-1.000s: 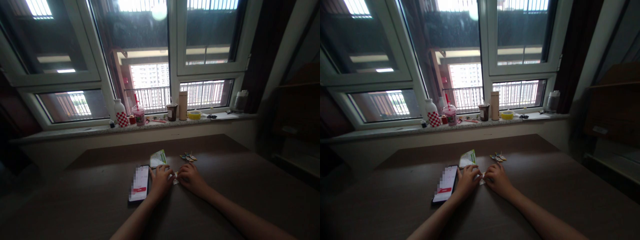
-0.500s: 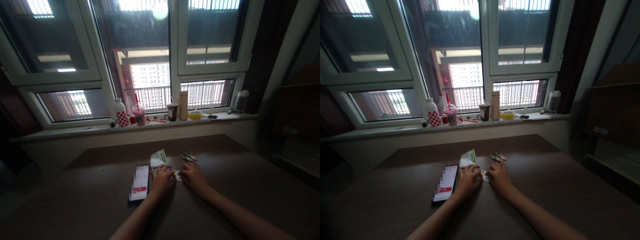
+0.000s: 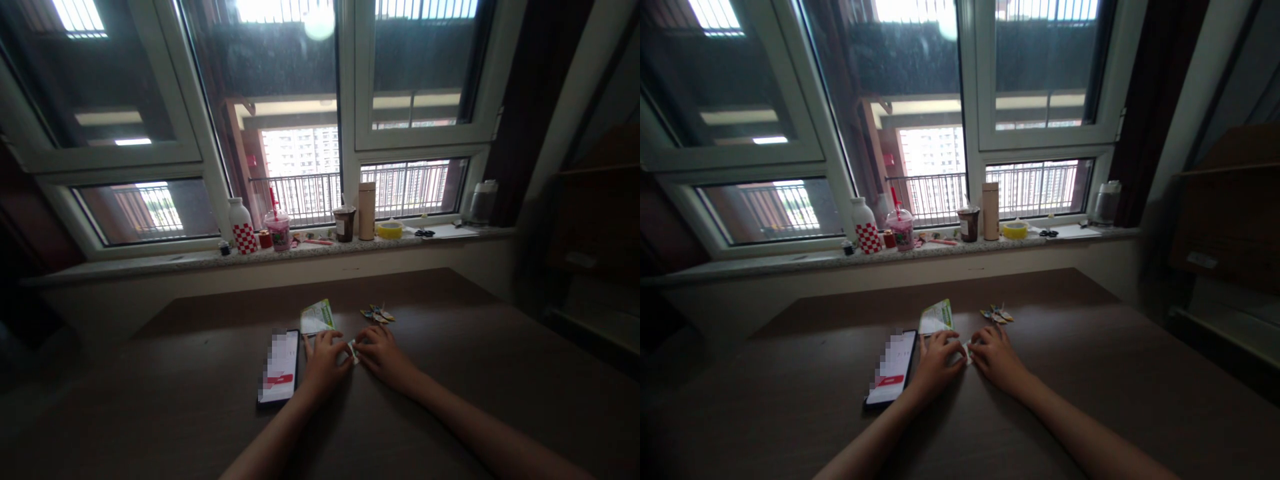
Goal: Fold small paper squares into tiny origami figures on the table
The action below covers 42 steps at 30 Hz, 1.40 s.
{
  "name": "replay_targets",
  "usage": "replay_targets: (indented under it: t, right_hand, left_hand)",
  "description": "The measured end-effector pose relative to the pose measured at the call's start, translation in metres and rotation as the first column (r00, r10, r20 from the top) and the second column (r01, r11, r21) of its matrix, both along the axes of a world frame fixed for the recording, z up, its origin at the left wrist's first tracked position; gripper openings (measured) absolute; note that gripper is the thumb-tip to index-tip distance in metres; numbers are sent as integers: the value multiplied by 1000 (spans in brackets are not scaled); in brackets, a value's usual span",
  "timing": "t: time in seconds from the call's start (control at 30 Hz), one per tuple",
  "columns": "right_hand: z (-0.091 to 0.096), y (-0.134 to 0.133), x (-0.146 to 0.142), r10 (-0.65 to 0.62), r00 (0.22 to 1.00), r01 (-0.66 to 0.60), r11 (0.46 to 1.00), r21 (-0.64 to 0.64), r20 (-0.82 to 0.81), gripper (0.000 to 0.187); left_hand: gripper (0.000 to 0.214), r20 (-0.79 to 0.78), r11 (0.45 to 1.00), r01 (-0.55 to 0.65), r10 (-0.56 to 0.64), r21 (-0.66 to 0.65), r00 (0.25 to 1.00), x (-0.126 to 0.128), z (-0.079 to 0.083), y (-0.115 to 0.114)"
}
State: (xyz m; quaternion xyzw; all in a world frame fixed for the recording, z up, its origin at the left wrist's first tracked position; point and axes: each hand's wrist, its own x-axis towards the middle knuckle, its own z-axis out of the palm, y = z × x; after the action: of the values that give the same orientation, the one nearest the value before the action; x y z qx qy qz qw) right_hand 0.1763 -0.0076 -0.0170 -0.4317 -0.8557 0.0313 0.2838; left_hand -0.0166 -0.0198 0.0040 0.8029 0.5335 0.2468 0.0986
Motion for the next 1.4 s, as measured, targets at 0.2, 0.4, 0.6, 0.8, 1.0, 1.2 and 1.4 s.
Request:
replay_targets:
  t: [0.2, 0.4, 0.6, 0.8, 1.0, 1.2, 1.4]
  right_hand:
    - [-8, 8, 2, 41, 994, -39, 999, 20, -103, 19]
    - [-5, 6, 5, 53, 989, -51, 999, 18, -138, 11]
    - [2, 5, 9, 79, 993, -79, 997, 1, -83, 14]
    - [8, 7, 12, 124, 990, -125, 992, -19, -66, 17]
    - [14, 5, 14, 138, 988, -139, 990, -2, -70, 14]
    - [14, 9, 18, 158, 986, -159, 987, -10, -52, 13]
    - [8, 11, 21, 171, 984, -172, 985, -4, -50, 30]
  left_hand:
    - [13, -13, 1000, -14, 14, 7, 1000, 1, 1, -1]
    - [13, -25, 1000, -24, 24, 3, 999, 1, 3, -1]
    - [13, -43, 999, -33, 34, 21, 999, 0, 2, -1]
    - [15, -57, 999, -50, 50, -6, 997, 0, 1, -1]
    - [17, -45, 998, -56, 54, -24, 998, 0, 2, -2]
    - [17, -26, 998, -51, 50, -26, 998, 0, 2, -2]
    - [19, -11, 998, -64, 64, -13, 998, 0, 0, -1]
